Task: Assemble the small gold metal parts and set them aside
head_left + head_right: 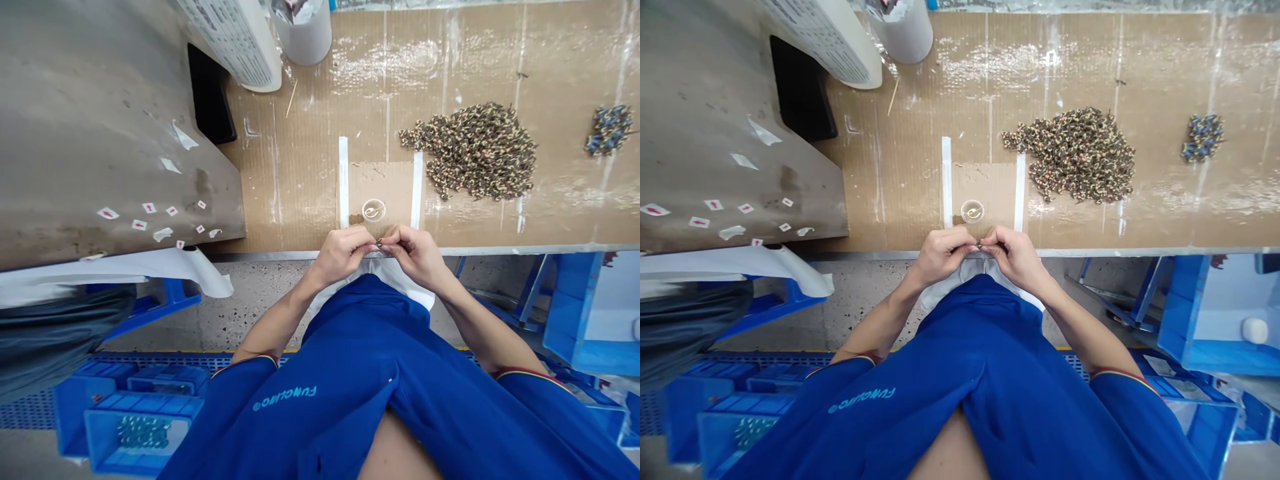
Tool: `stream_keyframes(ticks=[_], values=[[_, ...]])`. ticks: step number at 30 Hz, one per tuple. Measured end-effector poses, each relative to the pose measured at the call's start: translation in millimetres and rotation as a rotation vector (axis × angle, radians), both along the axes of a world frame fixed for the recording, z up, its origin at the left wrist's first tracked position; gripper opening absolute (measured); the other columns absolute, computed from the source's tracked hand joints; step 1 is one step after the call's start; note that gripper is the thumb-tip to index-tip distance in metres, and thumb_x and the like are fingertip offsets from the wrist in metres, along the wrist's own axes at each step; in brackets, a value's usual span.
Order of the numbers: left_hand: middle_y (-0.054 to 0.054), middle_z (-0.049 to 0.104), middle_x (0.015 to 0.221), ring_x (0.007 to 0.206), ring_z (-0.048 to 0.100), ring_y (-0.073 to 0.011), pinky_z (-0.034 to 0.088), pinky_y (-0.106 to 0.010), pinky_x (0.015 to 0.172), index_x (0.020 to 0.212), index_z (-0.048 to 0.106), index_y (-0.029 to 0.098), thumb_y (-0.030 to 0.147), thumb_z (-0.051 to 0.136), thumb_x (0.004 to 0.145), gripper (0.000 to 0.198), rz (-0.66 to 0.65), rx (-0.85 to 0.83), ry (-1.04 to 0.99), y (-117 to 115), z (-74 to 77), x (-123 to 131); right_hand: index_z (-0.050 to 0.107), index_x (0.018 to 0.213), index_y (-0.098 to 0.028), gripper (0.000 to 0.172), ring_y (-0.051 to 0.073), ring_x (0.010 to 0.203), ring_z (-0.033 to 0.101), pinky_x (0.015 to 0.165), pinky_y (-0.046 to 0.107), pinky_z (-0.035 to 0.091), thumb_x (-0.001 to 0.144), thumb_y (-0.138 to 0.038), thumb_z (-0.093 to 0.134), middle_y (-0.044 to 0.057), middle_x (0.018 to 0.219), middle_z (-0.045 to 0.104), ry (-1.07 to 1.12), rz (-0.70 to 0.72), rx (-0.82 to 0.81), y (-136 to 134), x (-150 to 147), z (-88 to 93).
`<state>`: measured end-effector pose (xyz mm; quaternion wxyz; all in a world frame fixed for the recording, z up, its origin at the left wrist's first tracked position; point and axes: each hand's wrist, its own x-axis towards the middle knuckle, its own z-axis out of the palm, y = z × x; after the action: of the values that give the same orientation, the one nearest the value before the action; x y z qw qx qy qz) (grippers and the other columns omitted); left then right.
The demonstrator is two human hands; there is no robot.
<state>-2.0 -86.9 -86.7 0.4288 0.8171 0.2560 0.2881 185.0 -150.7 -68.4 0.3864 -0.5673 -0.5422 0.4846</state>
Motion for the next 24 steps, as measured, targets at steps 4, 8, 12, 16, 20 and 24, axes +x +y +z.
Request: stream_keyframes(ticks=[4, 8, 12, 16, 20, 24], values=[[0.0, 0.061, 0.066, 0.059, 0.053, -0.0112, 0.04, -0.023, 0.057, 0.077, 0.064, 0.016, 0.018, 0.053, 0.097, 0.024, -0.075, -0.041, 0.054, 2.8, 2.0, -3.7, 0.06, 0.073, -0.021, 0.018, 0.015, 0.065, 0.061, 0.062, 0.028, 0.045, 0.09, -0.027, 0.061, 0.002, 0.073, 0.069, -0.063, 0.125, -0.031, 4.7, 7.0, 2.2], [0.0, 0.061, 0.066, 0.059, 0.053, -0.0112, 0.04, -0.023, 0.057, 0.076, 0.064, 0.015, 0.018, 0.054, 0.097, 0.023, -0.101, -0.041, 0.052, 3.0, 1.9, -5.7, 0.061, 0.072, -0.021, 0.017, 0.015, 0.064, 0.06, 0.062, 0.028, 0.045, 0.089, -0.026, 0.061, 0.001, 0.071, 0.068, -0.036, 0.203, -0.064, 9.5, 10.9, 2.5], [-0.001, 0.062, 0.068, 0.061, 0.055, -0.0111, 0.041, -0.023, 0.058, 0.078, 0.065, 0.015, 0.018, 0.057, 0.097, 0.021, 0.009, -0.058, -0.006, -0.8, 1.6, -2.4, 0.062, 0.075, -0.021, 0.021, 0.016, 0.066, 0.062, 0.062, 0.029, 0.05, 0.088, -0.037, 0.067, 0.002, 0.074, 0.068, 0.076, 0.067, -0.109, 6.6, 5.0, 0.0], [-0.002, 0.064, 0.07, 0.064, 0.057, -0.0113, 0.043, -0.023, 0.059, 0.08, 0.065, 0.015, 0.023, 0.058, 0.099, 0.022, 0.097, -0.057, -0.061, -3.6, 3.5, 2.4, 0.067, 0.084, -0.021, 0.031, 0.017, 0.072, 0.066, 0.067, 0.032, 0.057, 0.084, -0.051, 0.074, 0.004, 0.08, 0.071, 0.232, -0.056, -0.158, 2.5, 2.7, -3.2], [-0.002, 0.064, 0.071, 0.066, 0.058, -0.0111, 0.044, -0.023, 0.06, 0.082, 0.065, 0.015, 0.024, 0.061, 0.099, 0.019, 0.102, -0.038, -0.092, -3.6, 4.7, 2.8, 0.071, 0.09, -0.021, 0.037, 0.017, 0.074, 0.069, 0.071, 0.034, 0.06, 0.08, -0.056, 0.077, 0.004, 0.081, 0.073, 0.305, -0.043, -0.2, 2.9, 7.0, -3.3], [-0.002, 0.065, 0.073, 0.067, 0.059, -0.0115, 0.045, -0.024, 0.061, 0.084, 0.065, 0.016, 0.022, 0.06, 0.098, 0.017, 0.091, -0.032, -0.068, -3.4, 4.0, 1.5, 0.072, 0.089, -0.021, 0.037, 0.017, 0.073, 0.07, 0.071, 0.035, 0.062, 0.08, -0.056, 0.078, 0.004, 0.08, 0.073, 0.311, -0.046, -0.21, 3.9, 8.1, -1.2]])
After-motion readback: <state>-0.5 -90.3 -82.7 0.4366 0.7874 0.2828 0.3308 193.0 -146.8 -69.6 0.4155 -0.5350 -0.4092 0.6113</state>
